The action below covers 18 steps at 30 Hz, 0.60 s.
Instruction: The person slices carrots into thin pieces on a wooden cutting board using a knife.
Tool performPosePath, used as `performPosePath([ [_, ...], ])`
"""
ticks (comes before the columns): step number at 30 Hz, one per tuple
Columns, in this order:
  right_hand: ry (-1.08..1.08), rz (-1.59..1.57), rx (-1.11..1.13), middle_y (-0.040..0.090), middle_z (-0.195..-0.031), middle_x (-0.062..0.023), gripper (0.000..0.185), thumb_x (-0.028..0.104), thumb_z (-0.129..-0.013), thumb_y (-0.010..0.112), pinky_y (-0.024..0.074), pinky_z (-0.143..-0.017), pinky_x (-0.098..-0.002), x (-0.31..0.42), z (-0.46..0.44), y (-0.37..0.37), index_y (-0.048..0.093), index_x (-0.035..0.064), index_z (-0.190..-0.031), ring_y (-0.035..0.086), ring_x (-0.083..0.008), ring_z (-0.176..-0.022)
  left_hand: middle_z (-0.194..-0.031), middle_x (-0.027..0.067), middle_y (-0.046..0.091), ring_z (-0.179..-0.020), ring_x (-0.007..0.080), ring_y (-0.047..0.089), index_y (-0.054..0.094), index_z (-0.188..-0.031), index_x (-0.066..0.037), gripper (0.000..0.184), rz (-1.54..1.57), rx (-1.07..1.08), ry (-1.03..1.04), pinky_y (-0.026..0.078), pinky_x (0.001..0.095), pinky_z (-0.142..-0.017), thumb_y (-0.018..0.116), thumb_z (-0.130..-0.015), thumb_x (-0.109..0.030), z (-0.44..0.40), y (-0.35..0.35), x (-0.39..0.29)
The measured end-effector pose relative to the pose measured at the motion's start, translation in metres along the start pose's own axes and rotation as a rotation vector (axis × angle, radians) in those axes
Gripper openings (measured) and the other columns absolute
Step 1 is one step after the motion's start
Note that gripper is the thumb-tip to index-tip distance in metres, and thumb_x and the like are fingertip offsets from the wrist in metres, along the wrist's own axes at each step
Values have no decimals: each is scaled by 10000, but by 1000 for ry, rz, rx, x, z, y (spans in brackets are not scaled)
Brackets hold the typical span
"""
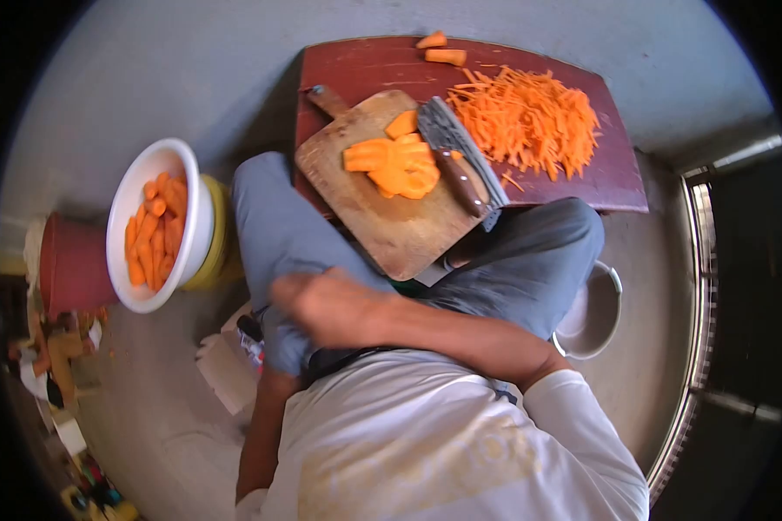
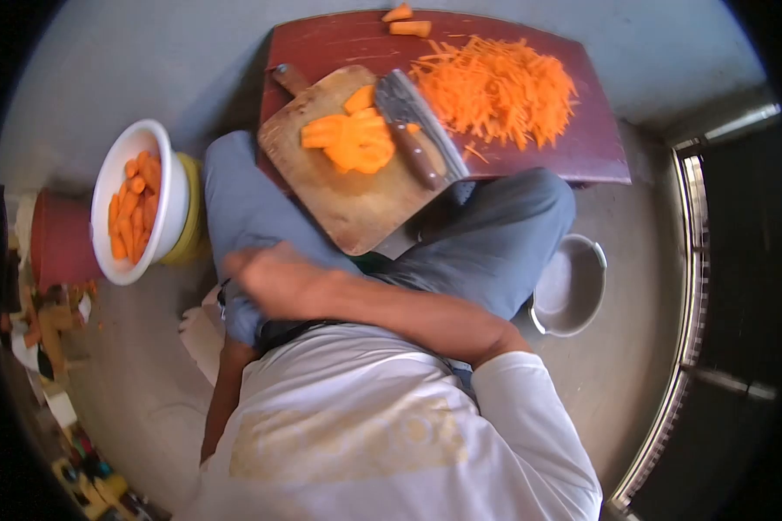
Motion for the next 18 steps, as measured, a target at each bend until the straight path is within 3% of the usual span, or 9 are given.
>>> performPosePath([
  [3, 103, 102, -128, 741, -1199, -286, 345, 19, -957, 659, 598, -976, -584, -47, 13, 2, 658, -26, -1299, 730, -501, -1133, -1351, 191, 741, -1224, 330, 724, 765, -1276, -17, 265, 19, 15, -19, 555, 409, -1054, 726, -1015, -23, -22, 10, -1],
  [11, 176, -89, -36, 736, -1301, -307, 413, 80, -1056, 640, 581, -1049, -553, -62, 17, 6, 651, -71, -1439, 702, -513, -1231, -1379, 187, 732, -1250, 329, 712, 753, -1308, -20, 281, 43, 24, -118, 544, 408, -1077, 713, -1031, -38, -23, 20, 9],
  [16, 267, -441, -50, 778, -1179, -303, 370, 51, -1013, 607, 573, -1055, -516, -92, 10, 15, 711, -45, -1355, 735, -476, -1187, -1397, 185, 726, -1266, 329, 705, 745, -1329, -21, 292, 34, 72, -126, 537, 408, -1091, 705, -1041, -47, -38, 22, 12],
  [18, 296, -441, -11, 778, -1184, -300, 336, 63, -1018, 611, 579, -1027, -526, -93, 8, 15, 715, -34, -1322, 744, -489, -1148, -1404, 184, 724, -1273, 329, 702, 742, -1337, -22, 296, 33, 82, -129, 534, 408, -1096, 701, -1045, -51, -44, 20, 15],
])
Point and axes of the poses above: each hand's wrist, its own z-axis away from the middle knuckle, its own y-axis out of the palm, x = y × z, the point moved 7 cm from there along -z, towards the middle knuckle
